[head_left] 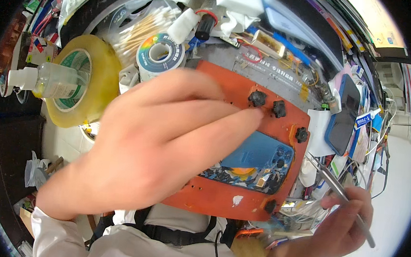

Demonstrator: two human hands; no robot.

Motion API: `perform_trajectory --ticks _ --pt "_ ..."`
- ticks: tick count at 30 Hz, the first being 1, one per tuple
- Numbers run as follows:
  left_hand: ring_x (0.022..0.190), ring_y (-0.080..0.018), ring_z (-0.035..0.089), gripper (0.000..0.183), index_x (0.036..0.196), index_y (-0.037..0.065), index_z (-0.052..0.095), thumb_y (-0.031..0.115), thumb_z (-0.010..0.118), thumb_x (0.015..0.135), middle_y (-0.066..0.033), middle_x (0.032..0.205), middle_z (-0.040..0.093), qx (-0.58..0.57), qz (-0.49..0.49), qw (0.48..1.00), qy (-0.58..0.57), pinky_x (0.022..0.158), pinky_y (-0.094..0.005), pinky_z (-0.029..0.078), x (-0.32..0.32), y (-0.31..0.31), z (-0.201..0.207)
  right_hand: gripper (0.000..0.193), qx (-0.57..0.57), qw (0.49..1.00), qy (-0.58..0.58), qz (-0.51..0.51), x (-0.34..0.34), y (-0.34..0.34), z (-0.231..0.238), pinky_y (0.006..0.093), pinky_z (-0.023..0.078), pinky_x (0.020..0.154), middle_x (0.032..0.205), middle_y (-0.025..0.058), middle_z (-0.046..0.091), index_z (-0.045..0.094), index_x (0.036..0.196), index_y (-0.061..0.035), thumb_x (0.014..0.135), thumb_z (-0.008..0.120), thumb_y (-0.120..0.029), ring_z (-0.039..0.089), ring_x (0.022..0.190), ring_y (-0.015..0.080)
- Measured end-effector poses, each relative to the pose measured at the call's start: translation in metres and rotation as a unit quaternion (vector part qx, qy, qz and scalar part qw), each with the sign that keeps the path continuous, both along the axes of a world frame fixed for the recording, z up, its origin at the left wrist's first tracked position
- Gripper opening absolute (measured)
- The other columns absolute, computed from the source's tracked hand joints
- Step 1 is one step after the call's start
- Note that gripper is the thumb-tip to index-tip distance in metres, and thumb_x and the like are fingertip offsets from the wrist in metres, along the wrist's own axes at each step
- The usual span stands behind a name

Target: The person uses a heat gun and a metal tool to remove adhesive and debris from the back of a smartphone secured in an orange clamp. They scrape the surface repeatedly, occasionally lifting the phone to inspect the progress.

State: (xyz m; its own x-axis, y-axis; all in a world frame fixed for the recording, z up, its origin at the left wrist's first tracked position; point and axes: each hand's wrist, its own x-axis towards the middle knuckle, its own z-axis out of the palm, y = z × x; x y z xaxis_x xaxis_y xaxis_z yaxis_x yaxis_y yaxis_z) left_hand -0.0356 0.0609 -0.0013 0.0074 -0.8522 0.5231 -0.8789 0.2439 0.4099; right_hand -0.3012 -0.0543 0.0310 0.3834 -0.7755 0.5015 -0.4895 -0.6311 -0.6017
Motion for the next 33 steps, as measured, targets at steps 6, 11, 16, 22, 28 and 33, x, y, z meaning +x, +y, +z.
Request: perform_trajectory --ticks 6,11,16,22,28,33 --pt "0.09 -0.0279 0.067 0.045 0.115 0.006 0.072 0.006 0.081 0.072 -0.009 0.092 0.07 0.113 -0.064 0.99 -0.051 0.077 -0.0404 0.055 0.005 -0.039 0.008 0.024 0.056 0.998 -0.02 0.037 -0.004 0.008 -0.006 0.029 0.039 0.065 0.07 0.0104 0.06 0.06 0.091 0.0047 0.1 0.054 -0.016 0.052 0.063 0.0153" --pt "0.086 -0.0269 0.068 0.037 0.11 0.005 0.075 0.006 0.08 0.073 -0.0073 0.087 0.071 0.107 -0.102 0.988 -0.042 0.075 -0.0398 0.055 0.01 -0.046 0.006 0.024 0.095 0.995 -0.042 -0.003 -0.019 0.013 -0.016 0.0296 0.04 0.066 0.069 0.0095 0.058 0.061 0.089 0.0044 0.1 0.056 -0.016 0.054 0.064 0.0157" --pt "0.083 -0.0277 0.069 0.034 0.106 0.004 0.076 0.002 0.081 0.073 -0.007 0.085 0.072 0.101 -0.107 0.988 -0.034 0.072 -0.0392 0.056 0.011 -0.047 0.004 0.022 0.103 0.994 -0.041 0.016 -0.026 0.008 -0.018 0.0294 0.041 0.067 0.069 0.0095 0.058 0.062 0.09 0.0049 0.099 0.058 -0.015 0.054 0.064 0.0154" --pt "0.082 -0.029 0.068 0.035 0.108 0.002 0.075 -0.001 0.081 0.073 -0.0089 0.086 0.072 0.113 -0.1 0.989 -0.001 0.071 -0.0398 0.057 0.01 -0.048 0.005 0.02 0.129 0.989 -0.063 -0.029 -0.015 0.018 -0.019 0.0291 0.042 0.068 0.07 0.0092 0.059 0.063 0.091 0.0052 0.097 0.059 -0.014 0.054 0.065 0.0156" --pt "0.084 -0.0306 0.068 0.039 0.111 0.002 0.075 -0.002 0.08 0.073 -0.0111 0.09 0.073 0.138 -0.087 0.987 0.013 0.074 -0.0406 0.057 0.009 -0.049 0.008 0.018 0.162 0.984 -0.069 0.013 -0.001 0.015 -0.012 0.0287 0.044 0.066 0.074 0.0098 0.064 0.067 0.09 0.0046 0.092 0.066 -0.013 0.058 0.066 0.0165" --pt "0.086 -0.0314 0.069 0.041 0.113 0.002 0.074 -0.003 0.08 0.073 -0.012 0.092 0.073 0.151 -0.084 0.985 0.02 0.075 -0.0403 0.057 0.009 -0.05 0.01 0.012 0.252 0.957 -0.101 0.1 0.022 -0.005 -0.014 0.0275 0.048 0.064 0.081 0.0104 0.071 0.074 0.095 0.0056 0.085 0.075 0.0 0.065 0.072 0.0169"
